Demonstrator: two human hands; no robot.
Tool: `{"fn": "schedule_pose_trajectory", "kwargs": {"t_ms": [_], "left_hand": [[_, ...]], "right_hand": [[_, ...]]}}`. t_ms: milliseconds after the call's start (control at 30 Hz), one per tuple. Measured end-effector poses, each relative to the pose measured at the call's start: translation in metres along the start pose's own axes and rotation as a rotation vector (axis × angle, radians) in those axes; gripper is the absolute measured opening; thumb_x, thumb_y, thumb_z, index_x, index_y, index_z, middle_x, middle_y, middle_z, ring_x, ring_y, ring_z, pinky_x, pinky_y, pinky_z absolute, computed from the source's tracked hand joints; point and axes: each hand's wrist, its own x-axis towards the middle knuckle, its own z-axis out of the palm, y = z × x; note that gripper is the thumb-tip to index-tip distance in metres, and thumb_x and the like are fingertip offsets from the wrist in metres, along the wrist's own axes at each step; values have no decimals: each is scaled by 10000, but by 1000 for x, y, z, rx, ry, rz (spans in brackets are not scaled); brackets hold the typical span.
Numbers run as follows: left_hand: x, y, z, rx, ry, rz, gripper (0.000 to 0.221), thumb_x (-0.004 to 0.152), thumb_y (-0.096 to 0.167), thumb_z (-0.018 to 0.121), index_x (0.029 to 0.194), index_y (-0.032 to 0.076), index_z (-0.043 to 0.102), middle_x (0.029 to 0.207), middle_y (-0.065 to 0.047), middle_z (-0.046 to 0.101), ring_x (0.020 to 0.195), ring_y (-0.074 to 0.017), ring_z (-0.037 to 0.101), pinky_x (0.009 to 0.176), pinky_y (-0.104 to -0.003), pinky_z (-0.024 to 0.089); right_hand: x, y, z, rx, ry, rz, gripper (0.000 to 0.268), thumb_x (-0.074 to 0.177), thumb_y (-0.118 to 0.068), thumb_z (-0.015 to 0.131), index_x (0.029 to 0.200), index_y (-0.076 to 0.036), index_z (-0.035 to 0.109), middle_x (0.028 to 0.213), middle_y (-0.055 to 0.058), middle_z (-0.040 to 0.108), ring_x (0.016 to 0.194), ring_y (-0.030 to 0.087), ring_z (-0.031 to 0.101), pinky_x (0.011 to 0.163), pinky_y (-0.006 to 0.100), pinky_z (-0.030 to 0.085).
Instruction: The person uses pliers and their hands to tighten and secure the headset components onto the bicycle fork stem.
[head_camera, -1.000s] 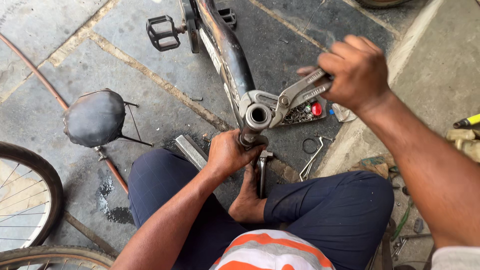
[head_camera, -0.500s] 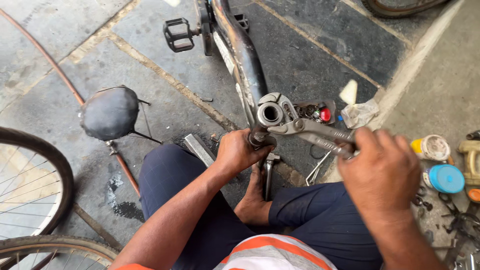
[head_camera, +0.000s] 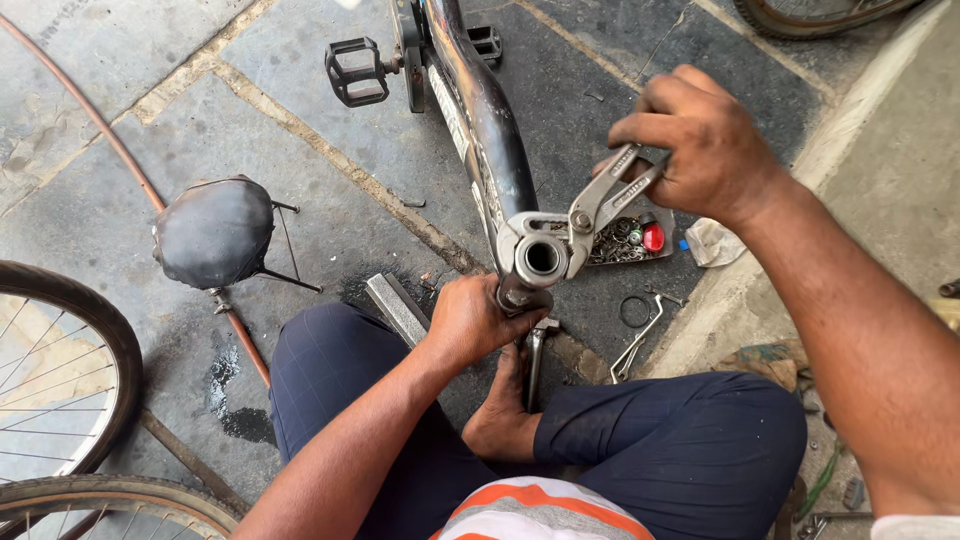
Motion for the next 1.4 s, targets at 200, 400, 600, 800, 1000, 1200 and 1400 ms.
{"fn": "schedule_pose_trajectory", "kwargs": {"t_ms": [200, 400, 600, 800, 1000, 1200, 1400], "left_hand": [[1, 3, -1, 12, 1, -11, 492, 717, 580, 849, 939, 145, 789, 770, -89, 770, 713, -283, 758, 665, -402, 602], [0, 8, -3, 9, 44, 17, 443, 722, 545, 848, 942, 163, 799, 803, -81, 778, 743, -283, 761, 671, -406, 603], [-2, 13, -7, 3, -2, -49, 432, 740, 538, 833, 961, 168, 790, 826, -76, 786, 762, -264, 770, 705, -401, 603], [-4, 17, -9, -51, 5, -66, 417, 733, 522, 840, 941, 163, 791, 840, -64, 797, 784, -248, 773, 716, -391, 605], [-6, 15, -5, -45, -1, -78, 397, 719, 506, 858, 911, 164, 796, 823, -60, 792, 762, -244, 774, 713, -394, 600], [-7, 7, -12, -74, 0, 23, 651, 653, 551, 926, 1071, 105, 702, 963, -153, 787, 905, -289, 772, 819, -404, 598], [-9, 2, -28, -580, 181, -55, 1015, 785, 600, 730, 1560, 69, 343, 1380, -231, 625, 1121, -327, 708, 925, -426, 585]], "right_hand": [[37, 3, 10, 93, 220, -181, 435, 793, -478, 885, 879, -69, 765, 837, 89, 690, 842, 201, 687, 973, 477, 589], [42, 22, 33, 46, 254, -232, 534, 941, -608, 772, 762, -108, 713, 754, 64, 646, 721, 177, 623, 675, 341, 533], [4, 19, 33, -93, 217, -93, 638, 1031, -641, 672, 656, -128, 611, 631, 11, 521, 606, 148, 490, 588, 335, 429], [-50, -22, -3, -263, 115, 198, 625, 1039, -638, 617, 646, -153, 594, 592, -30, 509, 561, 109, 456, 509, 315, 385], [-85, -98, -45, -341, 72, 518, 367, 902, -417, 778, 748, -106, 658, 737, 38, 571, 737, 237, 566, 669, 414, 467], [-126, -97, -19, -240, -96, 673, 260, 967, -310, 745, 1064, -71, 712, 964, 138, 614, 928, 328, 596, 817, 469, 489], [-357, -100, 22, -83, -208, 1441, 433, 1089, -495, 624, 1245, -113, 754, 900, 242, 732, 881, 439, 705, 834, 525, 554]]}}
